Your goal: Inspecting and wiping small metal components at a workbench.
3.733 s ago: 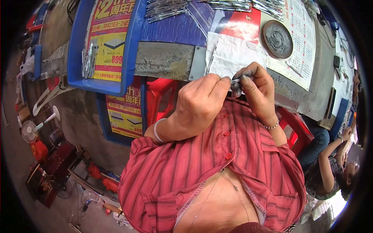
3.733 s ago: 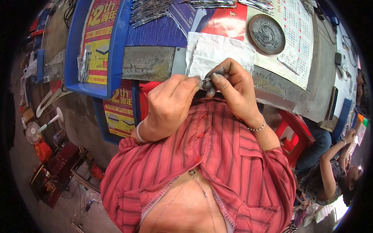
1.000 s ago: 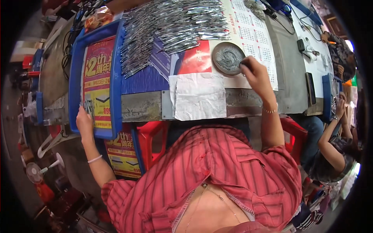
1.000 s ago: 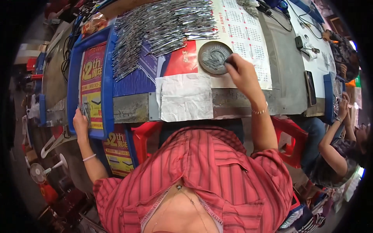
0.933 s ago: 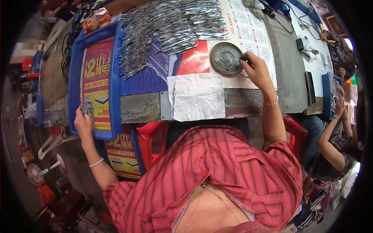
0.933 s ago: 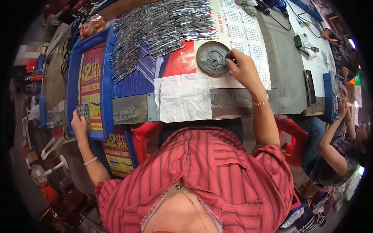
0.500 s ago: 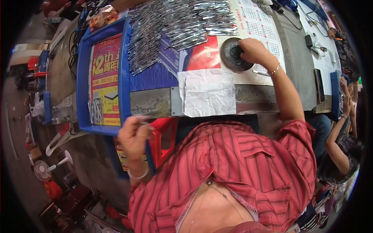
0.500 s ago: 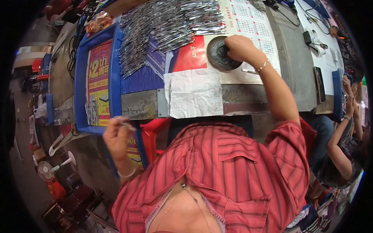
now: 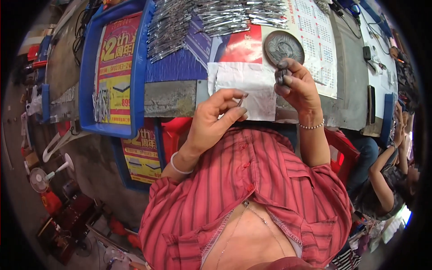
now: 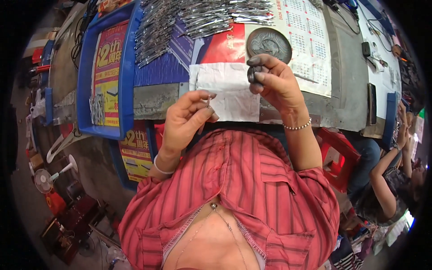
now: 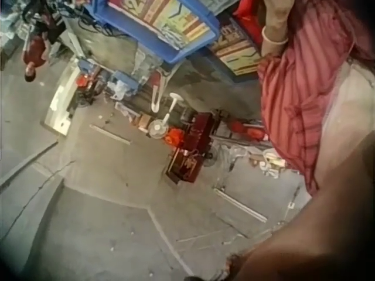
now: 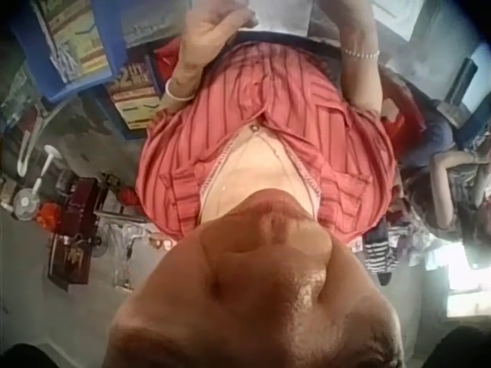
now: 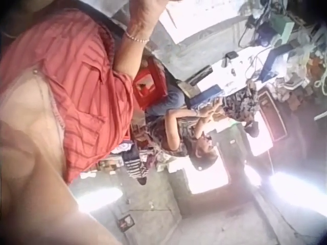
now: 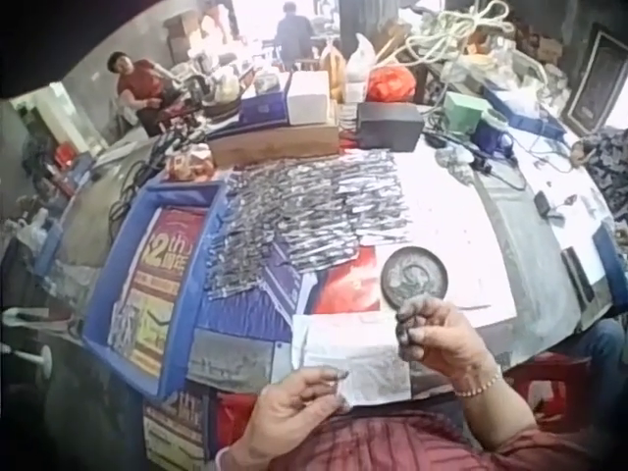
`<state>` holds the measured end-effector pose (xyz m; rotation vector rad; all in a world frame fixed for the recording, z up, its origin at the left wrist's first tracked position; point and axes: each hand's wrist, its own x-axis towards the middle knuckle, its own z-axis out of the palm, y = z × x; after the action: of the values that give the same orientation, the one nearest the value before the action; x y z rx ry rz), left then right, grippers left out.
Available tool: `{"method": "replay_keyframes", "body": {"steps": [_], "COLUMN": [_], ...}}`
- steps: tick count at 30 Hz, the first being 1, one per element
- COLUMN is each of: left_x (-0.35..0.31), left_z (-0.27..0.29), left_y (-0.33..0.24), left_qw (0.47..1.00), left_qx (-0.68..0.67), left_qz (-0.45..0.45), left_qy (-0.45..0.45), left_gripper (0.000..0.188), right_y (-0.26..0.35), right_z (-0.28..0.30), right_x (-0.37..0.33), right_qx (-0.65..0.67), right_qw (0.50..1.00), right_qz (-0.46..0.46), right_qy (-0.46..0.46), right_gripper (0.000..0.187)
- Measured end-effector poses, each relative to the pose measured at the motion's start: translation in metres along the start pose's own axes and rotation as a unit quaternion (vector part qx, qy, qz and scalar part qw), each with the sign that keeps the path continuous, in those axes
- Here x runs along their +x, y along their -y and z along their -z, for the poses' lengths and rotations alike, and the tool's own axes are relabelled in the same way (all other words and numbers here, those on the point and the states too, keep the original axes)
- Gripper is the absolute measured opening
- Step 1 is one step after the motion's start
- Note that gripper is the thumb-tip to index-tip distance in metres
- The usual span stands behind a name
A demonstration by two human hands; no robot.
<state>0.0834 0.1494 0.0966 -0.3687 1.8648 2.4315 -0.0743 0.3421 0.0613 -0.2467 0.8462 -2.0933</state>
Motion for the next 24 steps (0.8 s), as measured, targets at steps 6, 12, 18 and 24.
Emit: {"method": "replay_keyframes", "body": {"steps": [6, 12, 18, 24], "left_x": [0.001, -0.005, -0.003, -0.001], "left_z": [-0.001, 0.000, 0.000, 0.005], "left_y": [0.016, 0.016, 0.007, 0.009], "left_qw": [0.999, 0.995, 0.985, 0.968], "left_qx": [0.013, 0.068, 0.121, 0.184], "left_qz": [-0.041, -0.074, -0.125, -0.171], "left_qy": [-0.006, 0.018, -0.007, 0.007], "left_gripper": [0.014, 0.017, 0.012, 0.014], "right_y": [-0.008, -0.004, -0.009, -0.009], "right_z": [-0.043, -0.063, -0.074, -0.072], "right_x": [-0.015, -0.020, -0.021, -0.018], "right_qx": [-0.201, -0.303, -0.229, -0.236], "right_qw": [0.980, 0.950, 0.973, 0.971], "right_qz": [-0.007, -0.001, -0.020, -0.039], "right_qy": [-0.001, 0.072, -0.003, 0.008], "right_gripper": [0.017, 0.016, 0.016, 0.019]}}
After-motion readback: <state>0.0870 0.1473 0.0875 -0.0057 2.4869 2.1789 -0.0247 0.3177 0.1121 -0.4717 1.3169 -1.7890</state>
